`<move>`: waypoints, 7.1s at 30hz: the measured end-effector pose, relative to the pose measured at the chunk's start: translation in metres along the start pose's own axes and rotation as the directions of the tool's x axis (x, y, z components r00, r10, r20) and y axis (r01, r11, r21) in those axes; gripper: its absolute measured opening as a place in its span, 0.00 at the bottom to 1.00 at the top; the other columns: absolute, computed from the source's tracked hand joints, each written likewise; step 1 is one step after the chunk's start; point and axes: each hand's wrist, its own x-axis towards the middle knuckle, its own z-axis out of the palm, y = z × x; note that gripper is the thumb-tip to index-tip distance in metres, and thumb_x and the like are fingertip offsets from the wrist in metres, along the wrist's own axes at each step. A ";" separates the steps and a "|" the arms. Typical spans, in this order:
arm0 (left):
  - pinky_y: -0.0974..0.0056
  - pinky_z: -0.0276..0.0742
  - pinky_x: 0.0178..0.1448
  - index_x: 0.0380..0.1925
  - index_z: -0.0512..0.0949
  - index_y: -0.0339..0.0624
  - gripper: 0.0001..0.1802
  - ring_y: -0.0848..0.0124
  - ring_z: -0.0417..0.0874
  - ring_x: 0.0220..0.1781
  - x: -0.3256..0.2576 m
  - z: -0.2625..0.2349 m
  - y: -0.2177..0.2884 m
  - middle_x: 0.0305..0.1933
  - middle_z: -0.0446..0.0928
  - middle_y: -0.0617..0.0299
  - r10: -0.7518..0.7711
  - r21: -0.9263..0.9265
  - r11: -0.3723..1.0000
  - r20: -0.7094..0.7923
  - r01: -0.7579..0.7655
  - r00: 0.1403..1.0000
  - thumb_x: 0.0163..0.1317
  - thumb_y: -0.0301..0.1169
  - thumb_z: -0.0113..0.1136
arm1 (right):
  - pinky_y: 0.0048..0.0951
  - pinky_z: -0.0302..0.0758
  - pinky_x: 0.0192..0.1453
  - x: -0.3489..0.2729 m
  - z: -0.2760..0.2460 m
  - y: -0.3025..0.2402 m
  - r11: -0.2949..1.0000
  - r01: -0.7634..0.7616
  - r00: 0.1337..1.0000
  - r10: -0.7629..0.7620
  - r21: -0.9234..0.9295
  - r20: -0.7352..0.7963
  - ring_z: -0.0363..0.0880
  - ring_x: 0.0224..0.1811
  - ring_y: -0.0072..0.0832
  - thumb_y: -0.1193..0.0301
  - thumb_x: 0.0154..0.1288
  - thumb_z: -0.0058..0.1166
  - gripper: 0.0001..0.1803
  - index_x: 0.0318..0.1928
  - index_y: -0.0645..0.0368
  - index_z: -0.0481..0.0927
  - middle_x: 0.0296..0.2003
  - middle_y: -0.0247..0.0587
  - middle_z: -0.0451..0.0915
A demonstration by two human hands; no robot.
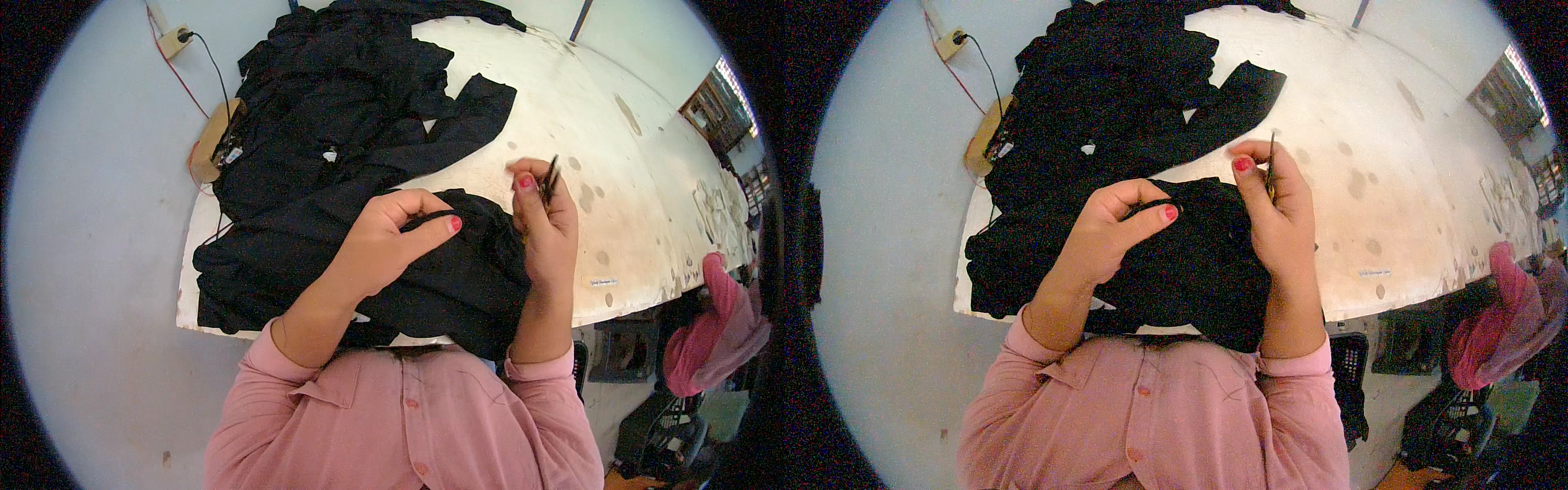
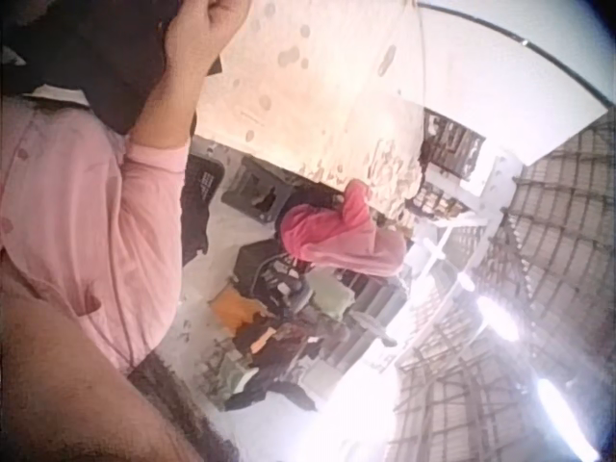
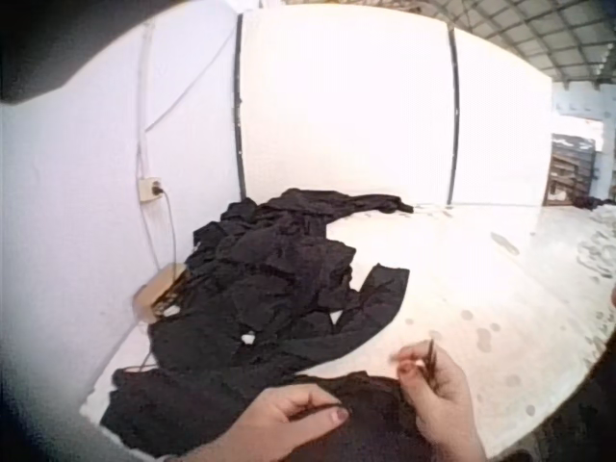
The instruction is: The person uses a small pair of scissors to trim loose threads and tags from a black garment on a white table. They repeatedly lift and reposition the fabric to access different areas, cutting small threads and removing tags one at a time.
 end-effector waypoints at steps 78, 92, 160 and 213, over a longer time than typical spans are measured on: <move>0.69 0.73 0.42 0.30 0.81 0.33 0.08 0.76 0.79 0.35 0.012 -0.009 -0.011 0.31 0.81 0.60 0.258 0.492 0.846 -0.039 -0.206 0.965 0.53 0.27 0.65 | 0.27 0.72 0.36 -0.013 0.012 -0.004 0.738 0.428 0.903 -0.369 -0.521 0.220 0.77 0.34 0.35 0.85 0.45 0.54 0.14 0.36 0.62 0.79 0.33 0.43 0.75; 0.73 0.74 0.48 0.38 0.80 0.35 0.08 0.78 0.78 0.41 0.006 -0.014 -0.006 0.39 0.80 0.63 -0.086 -0.383 0.918 0.050 0.098 0.995 0.59 0.24 0.62 | 0.27 0.74 0.37 -0.040 0.017 -0.018 0.785 0.275 0.961 -0.206 -0.555 0.186 0.78 0.31 0.36 0.75 0.63 0.55 0.18 0.55 0.63 0.76 0.35 0.49 0.79; 0.76 0.72 0.48 0.47 0.75 0.40 0.13 0.79 0.75 0.47 -0.034 -0.122 0.008 0.45 0.78 0.65 0.215 -0.035 0.964 -0.477 -0.263 0.852 0.64 0.31 0.60 | 0.17 0.66 0.34 0.007 0.021 0.017 0.968 -0.249 0.899 0.237 -0.015 0.369 0.70 0.28 0.12 0.69 0.61 0.62 0.08 0.33 0.61 0.82 0.27 0.25 0.78; 0.73 0.72 0.46 0.39 0.82 0.35 0.10 0.81 0.77 0.39 -0.016 -0.086 0.084 0.36 0.82 0.66 -0.003 0.402 0.910 0.249 -0.100 0.969 0.59 0.28 0.66 | 0.26 0.75 0.37 0.023 0.052 -0.028 0.815 0.520 0.834 -0.418 -0.257 0.360 0.80 0.35 0.30 0.80 0.48 0.66 0.17 0.41 0.57 0.82 0.35 0.40 0.81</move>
